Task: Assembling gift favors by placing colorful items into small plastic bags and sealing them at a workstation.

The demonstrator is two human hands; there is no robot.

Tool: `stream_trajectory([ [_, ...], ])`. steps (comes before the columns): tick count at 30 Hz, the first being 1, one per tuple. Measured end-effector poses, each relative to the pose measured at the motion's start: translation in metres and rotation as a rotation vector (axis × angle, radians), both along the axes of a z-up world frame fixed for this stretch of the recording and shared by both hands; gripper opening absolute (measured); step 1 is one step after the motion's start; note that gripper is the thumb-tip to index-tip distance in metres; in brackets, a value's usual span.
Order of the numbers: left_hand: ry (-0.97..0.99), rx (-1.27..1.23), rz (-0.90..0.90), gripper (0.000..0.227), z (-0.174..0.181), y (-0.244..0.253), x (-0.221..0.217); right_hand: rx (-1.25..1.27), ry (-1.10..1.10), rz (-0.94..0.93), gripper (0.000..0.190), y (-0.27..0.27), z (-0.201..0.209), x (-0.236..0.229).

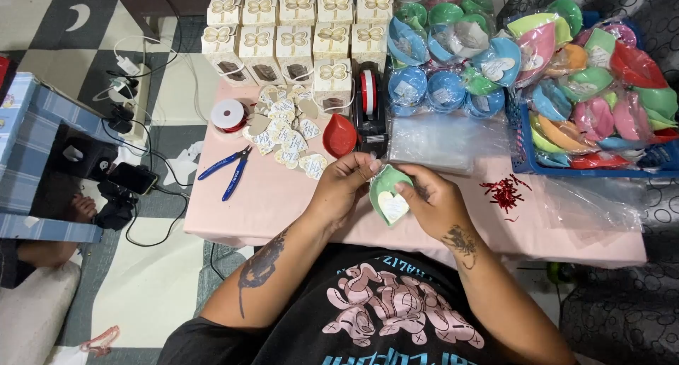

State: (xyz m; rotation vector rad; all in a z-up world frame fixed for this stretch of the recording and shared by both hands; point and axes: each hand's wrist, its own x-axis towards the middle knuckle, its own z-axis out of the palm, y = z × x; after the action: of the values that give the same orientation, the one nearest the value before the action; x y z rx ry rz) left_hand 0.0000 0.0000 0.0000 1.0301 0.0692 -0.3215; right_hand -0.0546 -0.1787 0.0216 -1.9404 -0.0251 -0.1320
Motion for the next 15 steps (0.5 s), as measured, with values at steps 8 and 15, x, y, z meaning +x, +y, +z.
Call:
stream_trajectory([
  [8, 0.033, -0.067, 0.039, 0.015, 0.007, -0.001, -0.006, 0.249, 0.041, 0.066, 0.05, -0.018, -0.009, 0.007],
  [15, -0.249, -0.065, -0.073, 0.027, -0.04, 0.004, -0.007, 0.248, 0.065, -0.02, 0.051, -0.031, -0.016, 0.0],
])
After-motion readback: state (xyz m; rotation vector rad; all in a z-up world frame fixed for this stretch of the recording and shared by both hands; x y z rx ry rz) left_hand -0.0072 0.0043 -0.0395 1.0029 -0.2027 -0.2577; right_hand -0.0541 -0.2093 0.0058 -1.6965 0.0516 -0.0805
